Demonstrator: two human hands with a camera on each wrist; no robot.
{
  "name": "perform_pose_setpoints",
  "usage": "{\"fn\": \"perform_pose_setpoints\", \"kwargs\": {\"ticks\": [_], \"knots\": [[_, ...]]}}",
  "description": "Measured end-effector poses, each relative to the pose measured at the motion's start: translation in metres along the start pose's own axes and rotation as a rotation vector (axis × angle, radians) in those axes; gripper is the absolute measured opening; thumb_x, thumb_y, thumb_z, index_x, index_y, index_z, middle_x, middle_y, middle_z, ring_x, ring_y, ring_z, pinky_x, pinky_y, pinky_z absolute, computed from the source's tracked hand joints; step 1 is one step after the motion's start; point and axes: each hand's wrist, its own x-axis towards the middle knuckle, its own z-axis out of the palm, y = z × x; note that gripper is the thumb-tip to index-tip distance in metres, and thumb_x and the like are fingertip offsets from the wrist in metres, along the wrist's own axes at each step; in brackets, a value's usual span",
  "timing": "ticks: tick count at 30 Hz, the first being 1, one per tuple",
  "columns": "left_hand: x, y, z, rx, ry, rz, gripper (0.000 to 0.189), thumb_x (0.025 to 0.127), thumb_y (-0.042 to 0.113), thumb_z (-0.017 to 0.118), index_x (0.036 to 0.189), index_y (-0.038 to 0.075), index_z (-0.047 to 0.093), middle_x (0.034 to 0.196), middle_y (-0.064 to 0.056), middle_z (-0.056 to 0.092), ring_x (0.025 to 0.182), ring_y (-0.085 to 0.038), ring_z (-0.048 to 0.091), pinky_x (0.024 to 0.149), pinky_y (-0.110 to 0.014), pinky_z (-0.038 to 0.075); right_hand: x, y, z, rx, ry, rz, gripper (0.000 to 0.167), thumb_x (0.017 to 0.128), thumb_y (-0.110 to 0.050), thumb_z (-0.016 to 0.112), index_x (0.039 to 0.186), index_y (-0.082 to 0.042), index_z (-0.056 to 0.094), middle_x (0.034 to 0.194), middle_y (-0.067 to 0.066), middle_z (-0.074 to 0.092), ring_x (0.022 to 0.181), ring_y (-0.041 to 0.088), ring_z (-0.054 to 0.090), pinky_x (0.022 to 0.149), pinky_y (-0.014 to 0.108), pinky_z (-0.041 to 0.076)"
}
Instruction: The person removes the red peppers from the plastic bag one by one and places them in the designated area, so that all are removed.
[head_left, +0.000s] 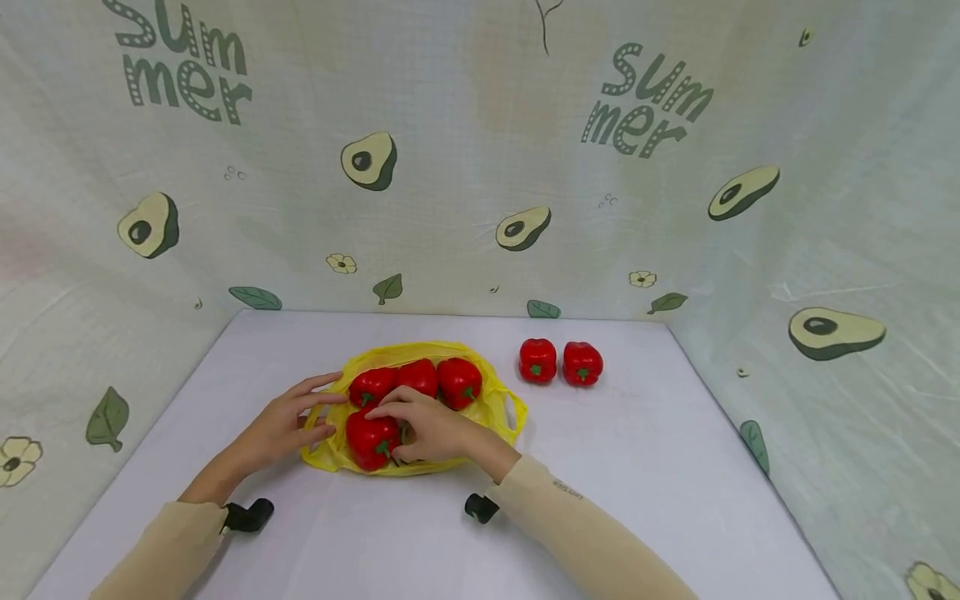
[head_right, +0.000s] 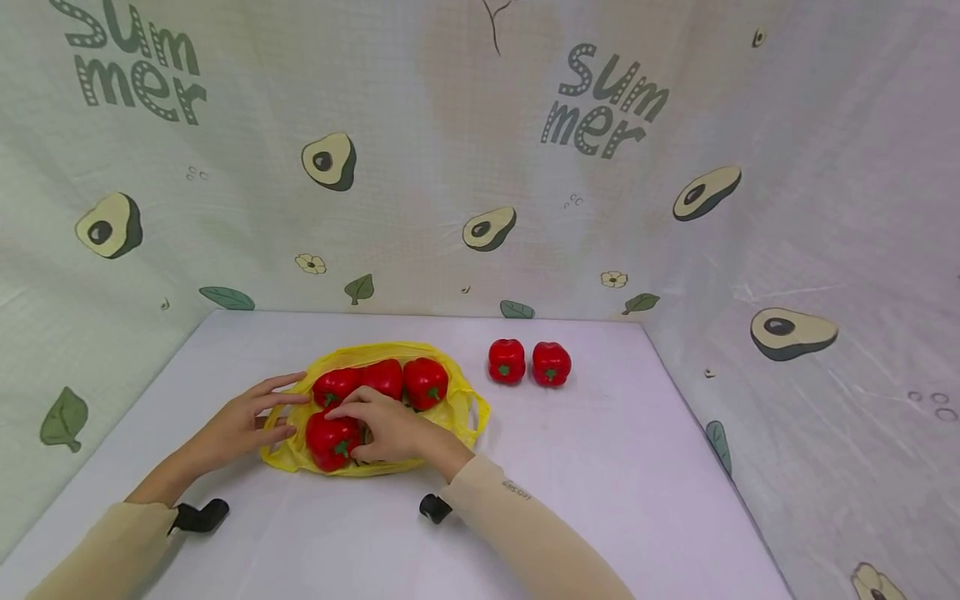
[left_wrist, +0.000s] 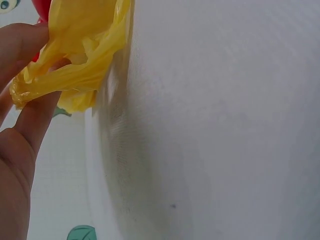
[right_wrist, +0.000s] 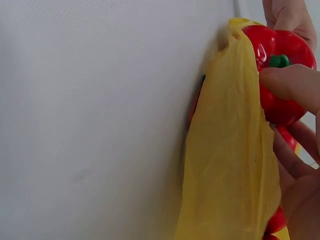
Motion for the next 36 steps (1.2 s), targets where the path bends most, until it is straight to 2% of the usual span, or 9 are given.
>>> {"fn": "perform_pose_setpoints", "kwargs": {"ticks": [4,7,12,17,23,29,36], "knots": [[0.0,0.001,0.0,0.007,0.006,0.013,0.045,0.092,0.013,0.084,0.135,0.015,0.072,0.162,-0.014,0.047,0.142,-0.046,0.048,0.091,-0.027,0.059,0.0,-0.002,0.003,0.013,0.045,0.002,0.057,0.092,-0.019,0.085,0.145,-0.02,0.063,0.141,0.001,0.054,0.124,0.007,0.053,0.094,0.012,0.05],[-0.001,0.002,0.0,0.013,0.012,0.023,0.045,0.091,0.013,0.084,0.134,0.015,0.072,0.161,-0.015,0.048,0.141,-0.047,0.048,0.092,-0.035,0.062,-0.001,-0.005,0.006,0.037,0.087,0.011,0.054,0.093,-0.019,0.085,0.143,-0.02,0.065,0.138,0.001,0.055,0.127,0.009,0.053,0.097,0.013,0.049],[0.0,0.005,0.0,0.015,0.011,0.026,0.044,0.092,0.013,0.084,0.134,0.015,0.073,0.16,-0.015,0.048,0.141,-0.047,0.048,0.092,-0.044,0.062,-0.003,-0.006,0.01,0.062,0.119,0.025,0.052,0.094,-0.017,0.084,0.141,-0.02,0.064,0.142,0.0,0.057,0.133,0.01,0.053,0.103,0.016,0.048],[0.001,0.006,0.0,0.015,0.013,0.022,0.044,0.091,0.013,0.085,0.134,0.016,0.073,0.16,-0.015,0.049,0.142,-0.046,0.048,0.094,-0.04,0.062,-0.003,-0.006,0.013,0.066,0.124,0.032,0.051,0.094,-0.018,0.084,0.141,-0.02,0.064,0.144,-0.001,0.057,0.135,0.009,0.052,0.103,0.015,0.048],[-0.002,0.006,0.001,0.01,0.011,0.004,0.044,0.091,0.011,0.084,0.133,0.015,0.073,0.16,-0.016,0.048,0.141,-0.047,0.048,0.093,-0.025,0.058,-0.005,-0.005,0.011,0.133,0.139,0.076,0.049,0.093,-0.02,0.085,0.139,-0.02,0.066,0.137,-0.003,0.059,0.119,0.004,0.054,0.091,0.012,0.052],[-0.001,0.004,0.002,0.002,0.003,-0.01,0.045,0.091,0.01,0.084,0.134,0.014,0.073,0.162,-0.015,0.046,0.14,-0.046,0.049,0.089,-0.021,0.057,-0.014,-0.006,-0.005,0.182,0.158,0.154,0.05,0.092,-0.023,0.086,0.138,-0.021,0.067,0.131,-0.003,0.059,0.107,0.012,0.059,0.085,0.017,0.056],[0.001,0.003,0.001,0.009,0.002,-0.011,0.044,0.091,0.009,0.084,0.133,0.013,0.073,0.162,-0.015,0.046,0.14,-0.044,0.05,0.087,-0.022,0.057,-0.031,-0.005,-0.039,0.184,0.23,0.206,0.051,0.09,-0.02,0.087,0.137,-0.021,0.067,0.129,-0.001,0.06,0.103,0.01,0.062,0.083,0.019,0.058]]}}
